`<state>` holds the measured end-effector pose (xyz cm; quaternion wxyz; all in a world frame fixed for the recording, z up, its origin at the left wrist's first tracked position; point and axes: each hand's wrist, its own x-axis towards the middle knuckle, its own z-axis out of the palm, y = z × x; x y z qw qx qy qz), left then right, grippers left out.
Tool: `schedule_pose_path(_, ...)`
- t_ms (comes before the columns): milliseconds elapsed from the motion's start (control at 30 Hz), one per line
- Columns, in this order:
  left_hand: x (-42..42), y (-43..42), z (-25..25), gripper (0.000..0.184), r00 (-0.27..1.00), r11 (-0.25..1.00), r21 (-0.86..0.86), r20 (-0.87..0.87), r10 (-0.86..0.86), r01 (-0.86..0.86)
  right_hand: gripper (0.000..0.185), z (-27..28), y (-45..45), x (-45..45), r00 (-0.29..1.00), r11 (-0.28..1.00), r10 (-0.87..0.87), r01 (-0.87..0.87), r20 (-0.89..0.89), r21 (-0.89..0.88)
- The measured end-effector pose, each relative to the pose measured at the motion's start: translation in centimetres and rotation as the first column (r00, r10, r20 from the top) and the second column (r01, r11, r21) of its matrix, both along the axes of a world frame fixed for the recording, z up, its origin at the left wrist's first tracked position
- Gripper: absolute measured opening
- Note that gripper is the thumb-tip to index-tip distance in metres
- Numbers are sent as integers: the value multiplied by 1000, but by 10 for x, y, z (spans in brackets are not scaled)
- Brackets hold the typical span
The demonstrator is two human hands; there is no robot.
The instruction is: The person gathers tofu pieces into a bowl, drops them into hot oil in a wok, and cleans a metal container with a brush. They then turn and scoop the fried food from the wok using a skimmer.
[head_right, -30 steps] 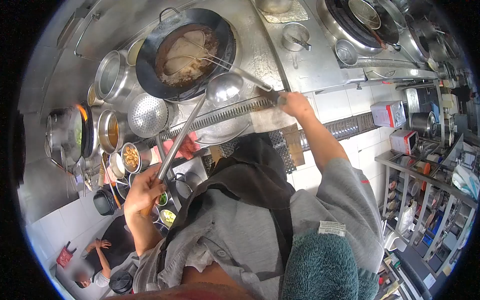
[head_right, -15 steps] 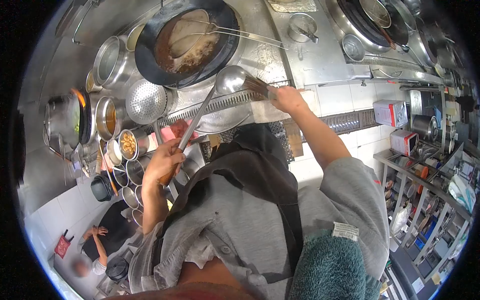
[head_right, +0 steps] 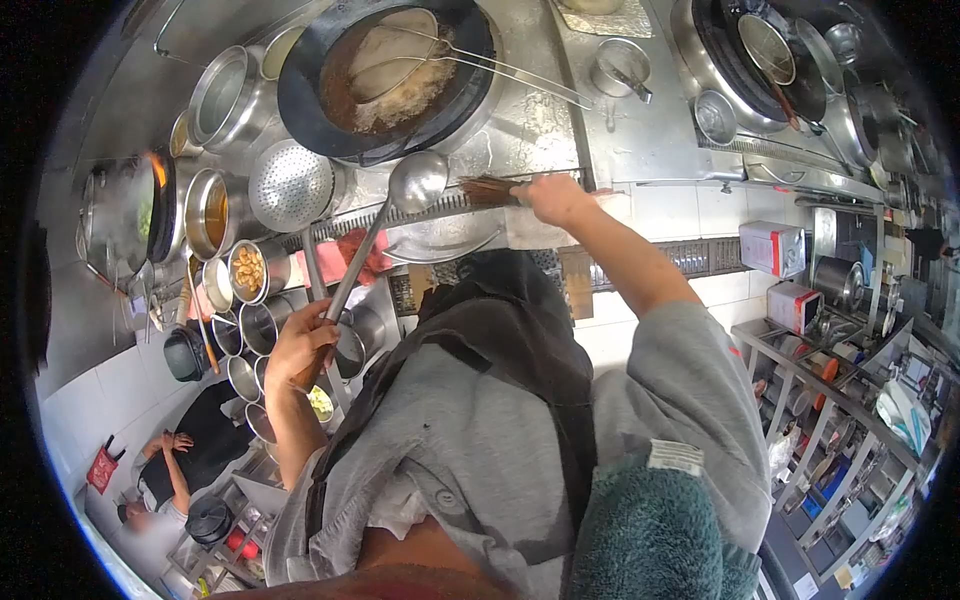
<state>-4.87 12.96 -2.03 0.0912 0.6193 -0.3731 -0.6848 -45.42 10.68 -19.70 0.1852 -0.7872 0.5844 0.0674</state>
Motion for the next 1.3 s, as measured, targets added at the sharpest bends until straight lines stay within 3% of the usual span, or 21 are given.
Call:
schedule_pose_path(167,10,-7,-23,56,998,997,74,-68,-11,16,35,24,-2,-45,919,944,261,-180,-296,275)
schedule_pose_path(233,11,-10,-32,54,971,986,89,-184,155,-141,33,49,0,-64,933,955,200,-119,-298,271)
schedule_pose_path(300,14,-16,-39,47,965,992,73,-234,118,-104,32,56,0,-71,944,962,140,-58,-298,267)
schedule_pose_path(367,19,-23,-51,39,851,956,167,-437,290,-241,30,49,5,-73,968,973,-215,224,-130,54)
schedule_pose_path(400,24,-32,-64,35,672,945,238,-665,328,-225,30,33,6,-72,967,973,-217,226,-133,56)
schedule_pose_path(433,24,-34,-75,35,671,945,238,-666,326,-224,31,11,4,-70,918,927,-337,362,-209,97)
schedule_pose_path(500,2,-36,-73,36,371,810,238,-795,480,-536,33,6,4,-65,849,862,-445,492,-284,120)
schedule_pose_path(533,-3,-39,-77,44,222,897,150,-940,260,-415,35,13,14,-62,875,867,-450,476,-175,146)
schedule_pose_path(567,-9,-42,-77,44,220,899,148,-942,256,-412,36,23,19,-61,891,875,-449,454,-70,165)
schedule_pose_path(667,-36,-41,-67,55,613,848,-220,-776,148,-483,42,54,29,-58,806,796,-589,568,54,207)
schedule_pose_path(733,-51,-49,-71,50,714,808,-287,-665,219,-514,45,59,43,-49,760,769,-636,610,133,193)
schedule_pose_path(800,-55,-60,-73,45,789,765,-365,-543,287,-530,53,49,64,-39,468,605,-717,786,517,127)
schedule_pose_path(833,-57,-66,-77,40,853,750,-458,-449,267,-476,64,18,77,-40,304,579,-682,780,665,238)
schedule_pose_path(867,-61,-73,-82,36,904,733,-543,-350,246,-409,71,-29,88,-38,222,555,-674,782,704,284)
schedule_pose_path(900,-65,-78,-84,32,945,717,-616,-239,224,-326,74,-19,84,-16,-121,423,-770,638,627,643)
schedule_pose_path(933,-70,-81,-80,27,946,724,-610,-236,221,-321,53,-27,77,4,-362,325,-756,518,546,792)
schedule_pose_path(967,-74,-84,-82,27,948,726,-612,-246,203,-314,40,-39,75,13,-406,388,-736,401,541,830)
schedule_pose_path(1033,-79,-90,-82,27,983,653,-738,-172,61,-169,37,-52,69,22,-424,281,-811,320,402,905)
schedule_pose_path(1133,-83,-90,-73,25,976,681,-721,-214,-44,-128,39,-27,94,41,-440,321,-754,401,487,858)
schedule_pose_path(1200,-89,-87,-65,22,946,702,-696,-309,-102,-152,43,2,110,53,-574,323,-499,572,649,754)
schedule_pose_path(1300,-98,-91,-59,20,964,697,-713,-235,-125,-83,48,2,103,30,-696,287,-527,394,487,873)
